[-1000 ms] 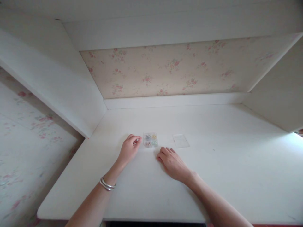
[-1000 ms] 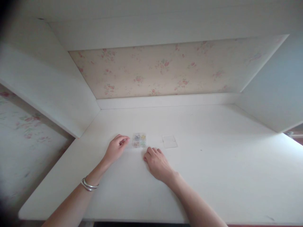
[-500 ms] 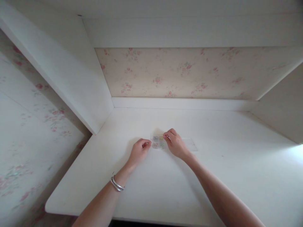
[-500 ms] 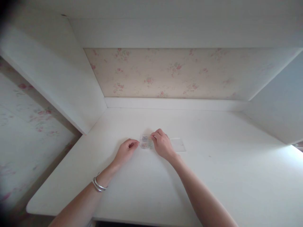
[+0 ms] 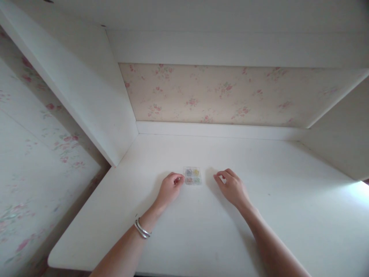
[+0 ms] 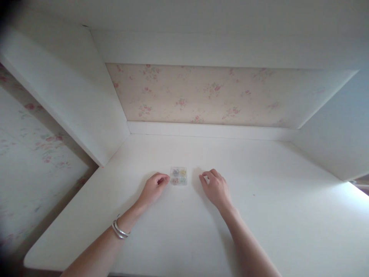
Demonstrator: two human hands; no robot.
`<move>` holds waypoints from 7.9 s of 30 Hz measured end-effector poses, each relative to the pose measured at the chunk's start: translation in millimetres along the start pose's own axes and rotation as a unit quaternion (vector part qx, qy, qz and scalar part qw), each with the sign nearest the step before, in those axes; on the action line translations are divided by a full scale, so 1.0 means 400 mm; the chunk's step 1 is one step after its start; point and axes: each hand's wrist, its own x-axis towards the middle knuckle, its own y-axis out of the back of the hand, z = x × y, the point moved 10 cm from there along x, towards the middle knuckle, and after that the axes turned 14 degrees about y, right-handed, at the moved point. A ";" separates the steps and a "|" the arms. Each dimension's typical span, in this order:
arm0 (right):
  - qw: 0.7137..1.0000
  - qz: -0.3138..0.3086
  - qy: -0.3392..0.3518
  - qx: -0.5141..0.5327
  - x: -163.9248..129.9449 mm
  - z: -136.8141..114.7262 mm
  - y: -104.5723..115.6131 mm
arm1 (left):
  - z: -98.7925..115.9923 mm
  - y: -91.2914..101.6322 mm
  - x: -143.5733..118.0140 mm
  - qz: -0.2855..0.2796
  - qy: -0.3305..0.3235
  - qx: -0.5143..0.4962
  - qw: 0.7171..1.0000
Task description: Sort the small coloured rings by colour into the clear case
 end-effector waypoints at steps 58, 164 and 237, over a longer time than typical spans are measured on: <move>0.692 0.084 -0.245 0.673 -0.040 -0.017 -0.148 | 0.035 -0.090 0.034 -0.060 -0.071 0.249 0.964; 0.920 -0.182 0.057 0.343 -0.050 -0.113 -0.112 | 0.056 -0.113 -0.053 -0.149 -0.142 0.182 0.962; 0.925 -0.189 0.067 0.322 -0.050 -0.125 -0.112 | 0.072 -0.110 -0.056 -0.161 -0.125 0.177 0.963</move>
